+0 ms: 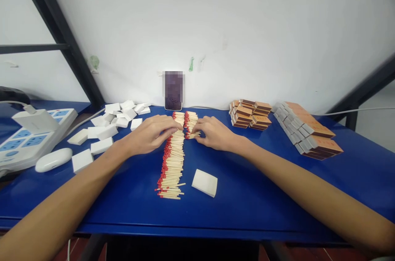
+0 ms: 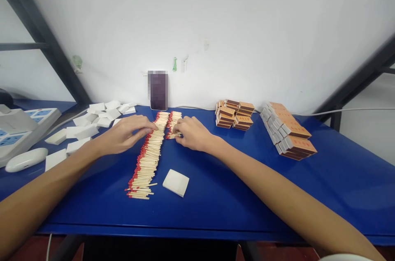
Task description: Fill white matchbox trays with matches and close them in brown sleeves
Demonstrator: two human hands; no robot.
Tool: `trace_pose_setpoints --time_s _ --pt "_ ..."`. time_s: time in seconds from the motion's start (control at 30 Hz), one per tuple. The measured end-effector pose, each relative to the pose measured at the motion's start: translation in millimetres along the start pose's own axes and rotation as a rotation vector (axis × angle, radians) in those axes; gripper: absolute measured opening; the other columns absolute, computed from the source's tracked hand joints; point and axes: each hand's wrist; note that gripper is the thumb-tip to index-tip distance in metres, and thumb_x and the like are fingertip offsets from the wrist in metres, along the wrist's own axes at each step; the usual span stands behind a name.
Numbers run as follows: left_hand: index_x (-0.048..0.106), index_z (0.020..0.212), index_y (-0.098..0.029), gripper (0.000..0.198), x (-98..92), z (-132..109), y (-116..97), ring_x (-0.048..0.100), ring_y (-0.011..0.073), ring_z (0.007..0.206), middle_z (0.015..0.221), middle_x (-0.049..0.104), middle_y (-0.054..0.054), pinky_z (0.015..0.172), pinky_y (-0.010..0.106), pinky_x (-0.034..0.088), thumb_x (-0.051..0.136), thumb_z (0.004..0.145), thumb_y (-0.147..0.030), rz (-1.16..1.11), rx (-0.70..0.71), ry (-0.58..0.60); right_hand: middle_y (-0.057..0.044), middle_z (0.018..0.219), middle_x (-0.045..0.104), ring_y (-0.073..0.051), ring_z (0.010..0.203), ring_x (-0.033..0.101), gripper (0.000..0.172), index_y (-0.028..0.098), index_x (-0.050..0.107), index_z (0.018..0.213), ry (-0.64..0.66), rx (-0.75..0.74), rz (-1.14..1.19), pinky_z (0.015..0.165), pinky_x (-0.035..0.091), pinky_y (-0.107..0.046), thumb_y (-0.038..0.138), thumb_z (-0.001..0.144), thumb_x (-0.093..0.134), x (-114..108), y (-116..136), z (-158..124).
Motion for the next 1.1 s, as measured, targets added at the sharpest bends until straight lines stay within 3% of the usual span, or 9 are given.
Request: trace_pose_setpoints --time_s 0.3,0.53,0.7,0.87,1.1 --pt "0.060 0.107 -0.018 0.029 3.2 2.6 -9.8 0.058 0.0148 0.085 0.094 0.068 0.004 0.076 0.030 0.043 0.037 0.092 -0.008 0.022 0.078 -0.026 -0.008 0.104 0.066 -0.023 0.096 0.056 0.020 0.019 0.067 0.101 -0.066 0.038 0.032 0.080 0.040 -0.036 0.028 0.090 0.053 -4.1 3.7 -8.4" --pt "0.063 0.092 -0.018 0.024 5.3 8.2 -32.4 0.038 0.0099 0.052 0.069 0.064 -0.004 0.067 0.034 0.030 0.042 0.086 -0.008 0.170 0.117 -0.123 -0.009 0.099 0.066 -0.022 0.089 0.054 0.019 0.016 0.066 0.101 -0.108 0.095 -0.074 0.078 0.038 -0.034 0.024 0.090 0.052 3.0 8.1 -17.7" --pt "0.063 0.086 -0.015 0.019 9.5 10.1 -43.0 0.041 0.0093 0.052 0.063 0.061 -0.004 0.070 0.031 0.038 0.047 0.081 -0.007 0.103 0.174 -0.151 -0.009 0.105 0.065 -0.021 0.090 0.054 0.022 0.016 0.066 0.101 -0.112 0.069 -0.105 0.079 0.035 -0.034 0.025 0.094 0.047 9.9 9.8 -17.5" --pt "0.067 0.085 -0.015 0.019 14.5 10.8 -60.3 0.049 0.0128 0.057 0.068 0.062 0.001 0.060 0.029 0.039 0.049 0.083 -0.017 0.087 0.202 -0.013 -0.010 0.103 0.065 -0.021 0.089 0.053 0.026 0.015 0.066 0.104 -0.083 0.049 -0.144 0.077 0.033 -0.035 0.027 0.096 0.045 11.4 8.5 -17.0" --pt "0.068 0.106 -0.017 0.035 20.8 12.0 -83.6 0.056 0.0212 0.084 0.089 0.068 0.006 0.080 0.036 0.043 0.057 0.082 -0.041 0.007 0.198 0.218 -0.011 0.111 0.065 -0.023 0.096 0.051 0.030 0.013 0.063 0.115 -0.129 -0.011 -0.210 0.078 0.031 -0.035 0.025 0.097 0.042 10.4 10.3 -19.5"
Point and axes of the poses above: each hand's wrist, its own z-axis towards the middle knuckle, its own x-axis out of the palm, y = z × x
